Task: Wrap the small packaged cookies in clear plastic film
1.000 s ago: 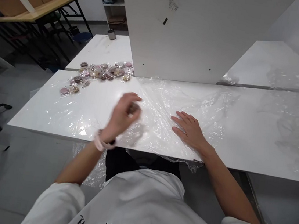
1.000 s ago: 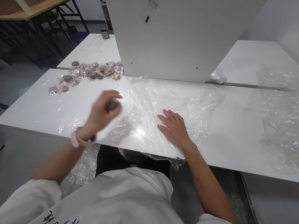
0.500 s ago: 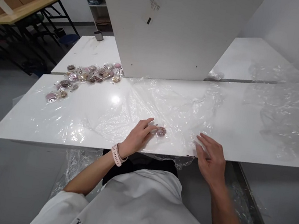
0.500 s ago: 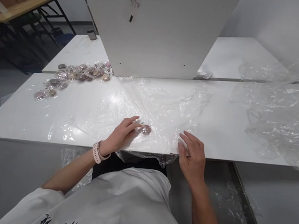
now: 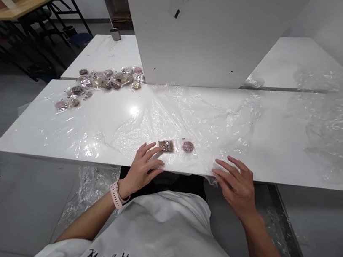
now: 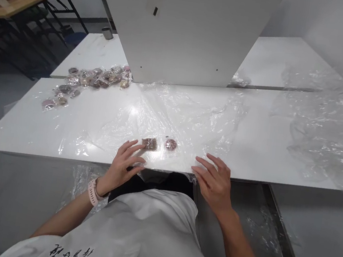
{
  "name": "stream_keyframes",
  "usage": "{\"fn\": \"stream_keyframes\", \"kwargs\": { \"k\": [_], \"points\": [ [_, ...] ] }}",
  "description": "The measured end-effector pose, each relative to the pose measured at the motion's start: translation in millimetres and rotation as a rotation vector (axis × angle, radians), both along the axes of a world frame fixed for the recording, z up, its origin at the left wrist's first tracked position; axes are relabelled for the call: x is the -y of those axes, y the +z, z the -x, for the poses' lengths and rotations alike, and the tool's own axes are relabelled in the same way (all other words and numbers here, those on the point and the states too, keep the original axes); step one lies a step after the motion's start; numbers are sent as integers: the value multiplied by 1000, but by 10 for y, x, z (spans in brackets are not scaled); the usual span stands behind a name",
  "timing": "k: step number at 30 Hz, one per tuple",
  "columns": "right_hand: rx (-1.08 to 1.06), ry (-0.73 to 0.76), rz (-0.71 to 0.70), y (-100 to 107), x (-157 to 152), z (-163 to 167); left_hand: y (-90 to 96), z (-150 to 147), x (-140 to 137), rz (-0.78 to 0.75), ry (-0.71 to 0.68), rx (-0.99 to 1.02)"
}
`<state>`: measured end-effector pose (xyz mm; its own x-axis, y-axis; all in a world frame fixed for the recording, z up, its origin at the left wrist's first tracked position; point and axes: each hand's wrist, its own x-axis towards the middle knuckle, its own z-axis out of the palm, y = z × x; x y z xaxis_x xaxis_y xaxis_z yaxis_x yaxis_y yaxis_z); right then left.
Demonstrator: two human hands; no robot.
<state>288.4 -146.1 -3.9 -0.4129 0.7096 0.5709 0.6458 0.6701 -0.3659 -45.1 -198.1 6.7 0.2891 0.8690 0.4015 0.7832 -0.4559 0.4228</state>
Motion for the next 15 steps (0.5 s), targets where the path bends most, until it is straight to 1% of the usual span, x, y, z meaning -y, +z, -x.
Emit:
{"fn": "stream_keyframes", "kwargs": {
  "k": [3,5,7,9,10,11,12,13,15],
  "points": [
    [-118,169,183,408,-362,155,83,-33,-74,4,54,174],
    [-111,203,298,614,-687,272,165,-30,-180,53,145,253],
    [-80,187,392,698,-1064,423,217,-7,-322,110,283,271],
    [-16,158,479,662,-1441,606,216,30,-477,179,417,204],
    [38,135,498,615,-1603,697,201,50,-547,213,468,148],
    [97,96,484,564,-1732,780,181,68,-604,232,507,91],
    [150,42,433,517,-1819,847,164,83,-641,228,534,41],
    [187,-18,352,483,-1856,895,153,92,-655,196,555,1],
    [176,-136,137,465,-1774,929,159,83,-609,68,577,-48]
  ]
}}
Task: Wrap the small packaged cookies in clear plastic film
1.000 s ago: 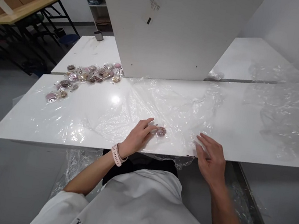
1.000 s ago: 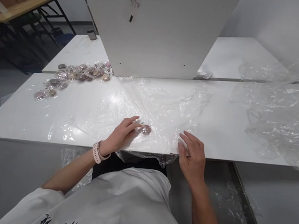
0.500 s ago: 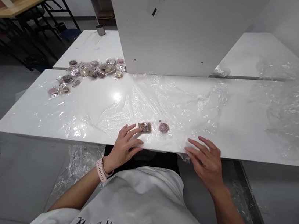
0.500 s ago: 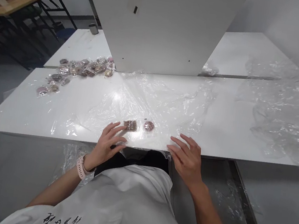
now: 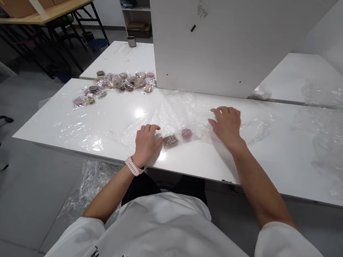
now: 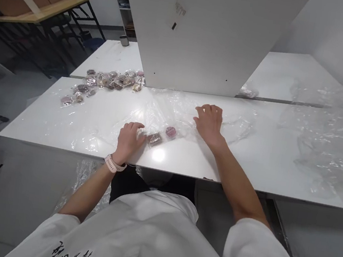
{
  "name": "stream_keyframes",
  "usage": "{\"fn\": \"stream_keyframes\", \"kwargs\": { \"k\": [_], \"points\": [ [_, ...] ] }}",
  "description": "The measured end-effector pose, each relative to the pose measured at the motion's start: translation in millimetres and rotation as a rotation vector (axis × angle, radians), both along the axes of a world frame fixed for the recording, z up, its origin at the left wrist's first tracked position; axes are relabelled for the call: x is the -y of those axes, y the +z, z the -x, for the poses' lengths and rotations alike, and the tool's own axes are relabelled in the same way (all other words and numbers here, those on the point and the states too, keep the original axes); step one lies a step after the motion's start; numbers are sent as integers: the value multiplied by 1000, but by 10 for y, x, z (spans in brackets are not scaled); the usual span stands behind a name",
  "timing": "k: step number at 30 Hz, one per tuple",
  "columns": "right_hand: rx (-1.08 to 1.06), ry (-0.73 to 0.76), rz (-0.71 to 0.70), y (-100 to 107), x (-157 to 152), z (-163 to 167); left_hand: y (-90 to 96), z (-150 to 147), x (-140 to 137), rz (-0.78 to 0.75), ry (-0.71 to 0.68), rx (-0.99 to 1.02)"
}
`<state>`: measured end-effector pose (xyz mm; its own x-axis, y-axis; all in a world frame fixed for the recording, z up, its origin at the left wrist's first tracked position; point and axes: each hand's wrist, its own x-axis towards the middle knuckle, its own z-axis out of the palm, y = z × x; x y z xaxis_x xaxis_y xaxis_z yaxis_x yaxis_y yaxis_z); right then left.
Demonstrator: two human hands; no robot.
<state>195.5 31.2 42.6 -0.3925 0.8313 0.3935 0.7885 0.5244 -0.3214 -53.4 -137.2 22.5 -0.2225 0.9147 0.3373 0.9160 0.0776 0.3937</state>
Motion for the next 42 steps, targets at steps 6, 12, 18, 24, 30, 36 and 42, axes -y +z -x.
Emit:
{"fn": "stream_keyframes", "kwargs": {
  "k": [6,12,18,24,30,36,42],
  "points": [
    [-107,491,-69,-9,731,-55,23,-249,319,-178,-332,34],
    [55,625,255,-388,519,40,-216,-263,124,35,-443,21],
    [11,493,176,-394,364,113,-67,-22,-64,97,-241,249],
    [58,351,499,-232,582,-52,89,-3,-1,312,-189,386],
    [45,320,94,-257,896,-156,87,-158,165,76,-199,-70],
    [46,526,62,-400,995,-143,-50,-105,234,39,-439,-59],
    [42,302,298,-321,527,90,74,66,-358,255,-189,68]
  ]
}}
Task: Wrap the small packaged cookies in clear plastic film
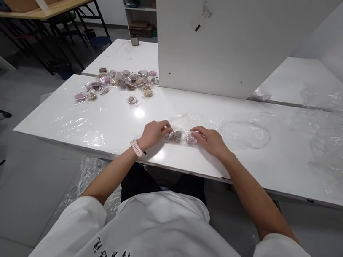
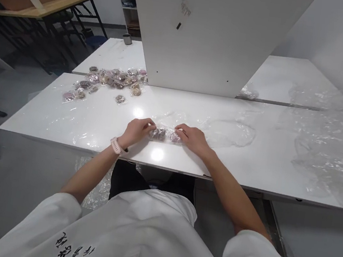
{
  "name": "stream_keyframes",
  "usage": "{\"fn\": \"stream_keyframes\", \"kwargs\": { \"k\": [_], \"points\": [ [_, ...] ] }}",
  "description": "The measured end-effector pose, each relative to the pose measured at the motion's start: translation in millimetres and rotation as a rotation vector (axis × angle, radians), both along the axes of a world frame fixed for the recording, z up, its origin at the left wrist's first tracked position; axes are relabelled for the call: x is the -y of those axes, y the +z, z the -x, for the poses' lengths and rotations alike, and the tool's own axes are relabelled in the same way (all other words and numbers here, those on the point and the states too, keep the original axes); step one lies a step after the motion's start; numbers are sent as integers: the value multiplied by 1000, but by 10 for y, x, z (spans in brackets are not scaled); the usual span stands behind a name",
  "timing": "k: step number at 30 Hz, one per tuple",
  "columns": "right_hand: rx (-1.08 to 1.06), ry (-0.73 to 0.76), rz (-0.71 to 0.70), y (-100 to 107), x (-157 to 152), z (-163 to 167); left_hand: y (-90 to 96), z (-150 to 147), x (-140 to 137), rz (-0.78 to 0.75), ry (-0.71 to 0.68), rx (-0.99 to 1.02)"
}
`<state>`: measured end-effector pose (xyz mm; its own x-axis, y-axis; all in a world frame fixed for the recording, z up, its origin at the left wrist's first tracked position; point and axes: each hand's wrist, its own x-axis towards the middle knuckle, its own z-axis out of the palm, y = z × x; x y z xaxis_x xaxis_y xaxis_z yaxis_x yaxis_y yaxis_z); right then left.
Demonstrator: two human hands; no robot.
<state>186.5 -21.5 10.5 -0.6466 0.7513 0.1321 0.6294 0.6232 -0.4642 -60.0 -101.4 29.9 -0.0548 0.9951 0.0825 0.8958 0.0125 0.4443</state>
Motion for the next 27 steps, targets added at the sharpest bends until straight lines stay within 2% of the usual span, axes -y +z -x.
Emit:
{"fn": "stream_keyframes", "kwargs": {
  "k": [1,3,5,6,7,10,12,14,17,19,21,24,27],
  "points": [
    [17,-39,-29,28,-49,41,48,0,-57,-17,31,-16],
    [9,-74,-188,71,-67,106,139,-27,-32,-123,88,-69],
    [-45,2,-316,73,12,143,194,-77,193,-230,133,-47],
    [-64,76,-326,54,74,154,200,-106,363,-233,142,15],
    [-70,152,-311,24,140,161,192,-131,552,-223,153,184],
    [-23,261,-255,-95,306,171,117,-150,1046,89,127,877],
    [1,251,-254,-156,358,172,68,-97,1164,160,205,1195],
    [3,244,-258,-185,369,170,38,-21,1068,107,297,1313],
    [6,239,-264,-199,351,168,-1,-7,673,36,279,1166],
    [8,233,-265,-210,334,176,-39,-129,402,-8,179,913],
    [-4,226,-263,-223,327,188,-87,-323,224,-16,-8,564],
    [-91,242,-256,-227,381,170,-165,-564,158,-11,-232,28],
    [-266,222,-261,-224,555,11,-223,-607,212,-40,-298,-254]
  ]
}}
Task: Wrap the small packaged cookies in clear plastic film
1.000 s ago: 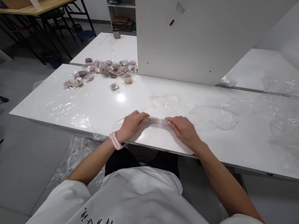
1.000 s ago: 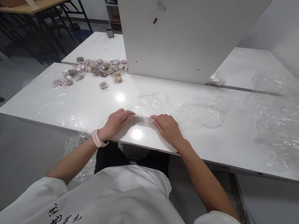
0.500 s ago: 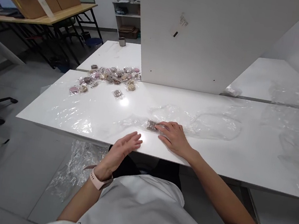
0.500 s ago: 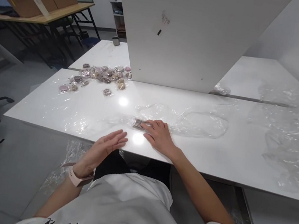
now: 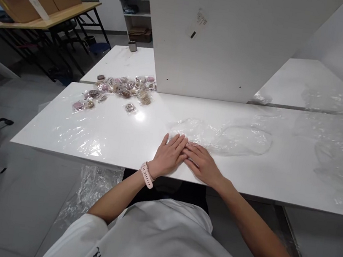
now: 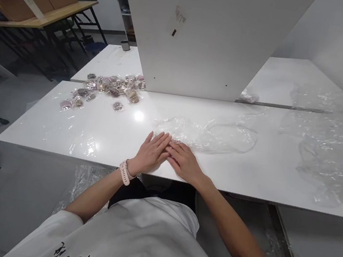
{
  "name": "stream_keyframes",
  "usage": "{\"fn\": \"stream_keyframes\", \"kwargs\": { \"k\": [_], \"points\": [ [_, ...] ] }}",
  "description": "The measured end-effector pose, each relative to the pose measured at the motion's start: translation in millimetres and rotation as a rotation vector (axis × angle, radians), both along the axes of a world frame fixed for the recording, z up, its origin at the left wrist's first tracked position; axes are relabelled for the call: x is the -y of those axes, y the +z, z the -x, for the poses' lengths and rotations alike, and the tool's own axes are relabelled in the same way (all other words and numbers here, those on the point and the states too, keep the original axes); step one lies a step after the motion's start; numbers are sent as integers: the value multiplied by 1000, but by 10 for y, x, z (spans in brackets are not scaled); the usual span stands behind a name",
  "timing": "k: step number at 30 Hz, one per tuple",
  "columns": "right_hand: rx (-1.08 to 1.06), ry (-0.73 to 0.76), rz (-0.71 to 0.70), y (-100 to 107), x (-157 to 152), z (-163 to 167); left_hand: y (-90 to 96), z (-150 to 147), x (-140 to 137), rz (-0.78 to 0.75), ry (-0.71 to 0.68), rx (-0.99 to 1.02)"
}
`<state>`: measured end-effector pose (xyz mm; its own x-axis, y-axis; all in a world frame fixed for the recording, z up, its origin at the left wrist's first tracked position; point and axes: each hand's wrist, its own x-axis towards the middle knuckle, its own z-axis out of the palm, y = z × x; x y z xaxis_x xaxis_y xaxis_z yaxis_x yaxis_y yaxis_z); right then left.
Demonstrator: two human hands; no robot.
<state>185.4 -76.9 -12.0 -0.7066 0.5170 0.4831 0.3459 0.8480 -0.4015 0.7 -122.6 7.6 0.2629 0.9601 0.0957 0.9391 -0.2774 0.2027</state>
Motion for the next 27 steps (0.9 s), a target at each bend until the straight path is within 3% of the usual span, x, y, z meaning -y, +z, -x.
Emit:
{"fn": "stream_keyframes", "kwargs": {
  "k": [3,6,8,10,13,17,22,27],
  "points": [
    [-63,-333,-35,-44,185,-343,-25,50,31,-20,-31,-91],
    [119,-725,-82,-103,175,-707,-27,50,19,-30,-23,-111],
    [179,-761,-59,-96,49,-808,-26,25,7,-42,-18,-102],
    [123,-633,-32,-34,-101,-722,-33,4,1,-60,-17,-85],
    [39,-296,2,117,-247,-319,-80,6,-6,-109,-22,-36],
    [196,89,112,231,-315,165,-196,74,-41,-183,-60,101],
    [327,284,274,174,-463,84,-237,196,-40,-195,-156,268],
    [327,323,328,125,-509,-51,-175,342,45,-294,-117,352]
  ]
}}
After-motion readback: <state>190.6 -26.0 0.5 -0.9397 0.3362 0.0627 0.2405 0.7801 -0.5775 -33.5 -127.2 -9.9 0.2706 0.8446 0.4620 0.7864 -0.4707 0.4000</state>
